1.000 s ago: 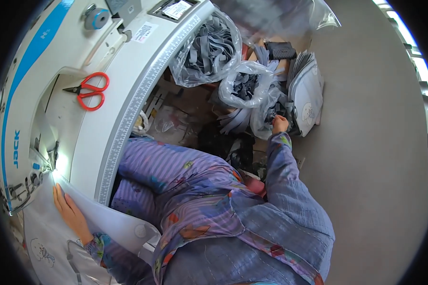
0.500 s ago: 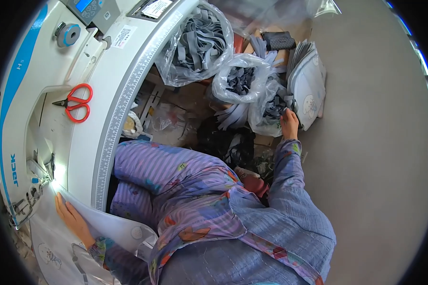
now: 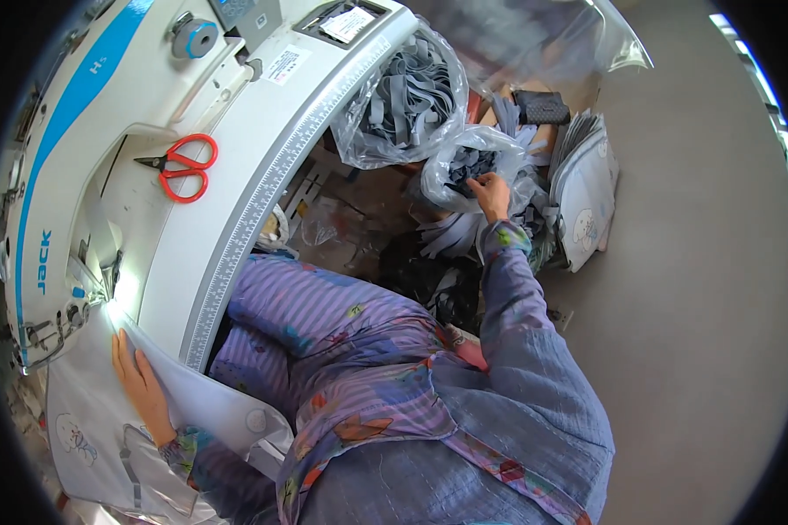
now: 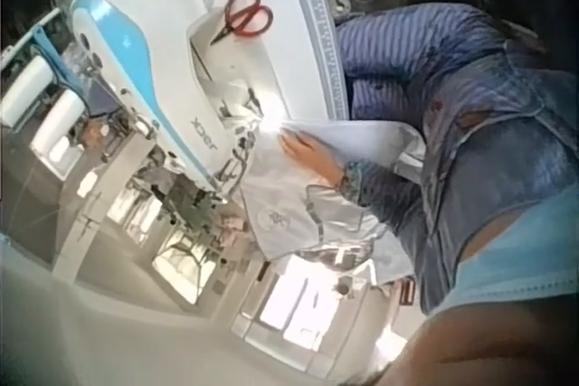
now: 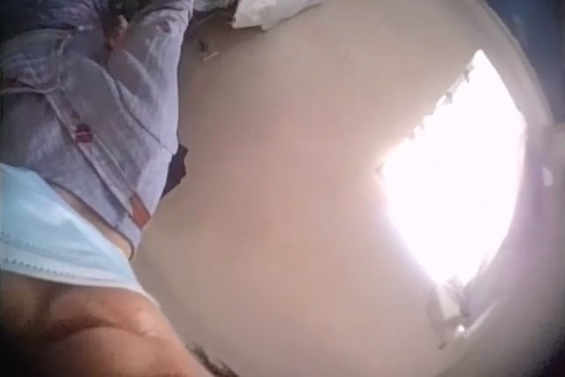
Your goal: Sewing clear plastic and patterned fabric covers using an industrial sewing machine.
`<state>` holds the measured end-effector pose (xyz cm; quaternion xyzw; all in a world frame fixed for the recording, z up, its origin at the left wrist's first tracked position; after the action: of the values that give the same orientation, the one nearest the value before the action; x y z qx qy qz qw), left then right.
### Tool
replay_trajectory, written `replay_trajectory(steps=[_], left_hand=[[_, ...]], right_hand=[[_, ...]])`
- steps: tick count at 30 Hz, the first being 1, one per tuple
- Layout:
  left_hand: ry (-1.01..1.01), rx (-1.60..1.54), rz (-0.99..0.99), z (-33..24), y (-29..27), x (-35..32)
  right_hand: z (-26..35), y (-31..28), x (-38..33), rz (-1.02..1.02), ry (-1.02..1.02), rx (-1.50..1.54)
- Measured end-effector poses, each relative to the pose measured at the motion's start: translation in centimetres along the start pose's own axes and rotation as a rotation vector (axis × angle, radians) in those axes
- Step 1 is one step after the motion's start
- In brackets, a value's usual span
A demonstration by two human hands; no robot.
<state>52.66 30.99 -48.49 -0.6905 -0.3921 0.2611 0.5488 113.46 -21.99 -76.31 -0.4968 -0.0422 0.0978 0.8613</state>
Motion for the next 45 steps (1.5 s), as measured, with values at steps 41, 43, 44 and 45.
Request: replay_trajectory(steps=[41,43,44,45], left_hand=[[-0.431,-1.971,-0.159,-6.1,-0.1,-3.0],[-0.388,-1.932,-0.2,-6.5,-0.5,-2.6],[-0.368,-1.874,-0.22,-6.8,-0.7,-2.4],[-0.346,-1.815,-0.224,-7.1,-1.0,-2.3]], right_hand=[[64.2,-2.3,-26.1,0.155,-1.508,0.434],[61.3,1.3,-28.6,0.992,-1.02,0.495],[60.6,2.0,-30.3,1.208,-0.84,0.68],[59.8,2.9,-32.1,1.444,-0.608,0.803]])
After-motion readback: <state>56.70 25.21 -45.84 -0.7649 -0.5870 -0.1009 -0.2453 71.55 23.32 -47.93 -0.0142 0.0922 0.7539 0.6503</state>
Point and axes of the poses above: each hand's wrist, its own x-axis towards the middle knuckle, its own y-axis out of the palm, z = x × y, the point moved 7 cm from there along x, towards the middle knuckle, and after that the axes turned 8 degrees about -y, right-handed, at the moved point
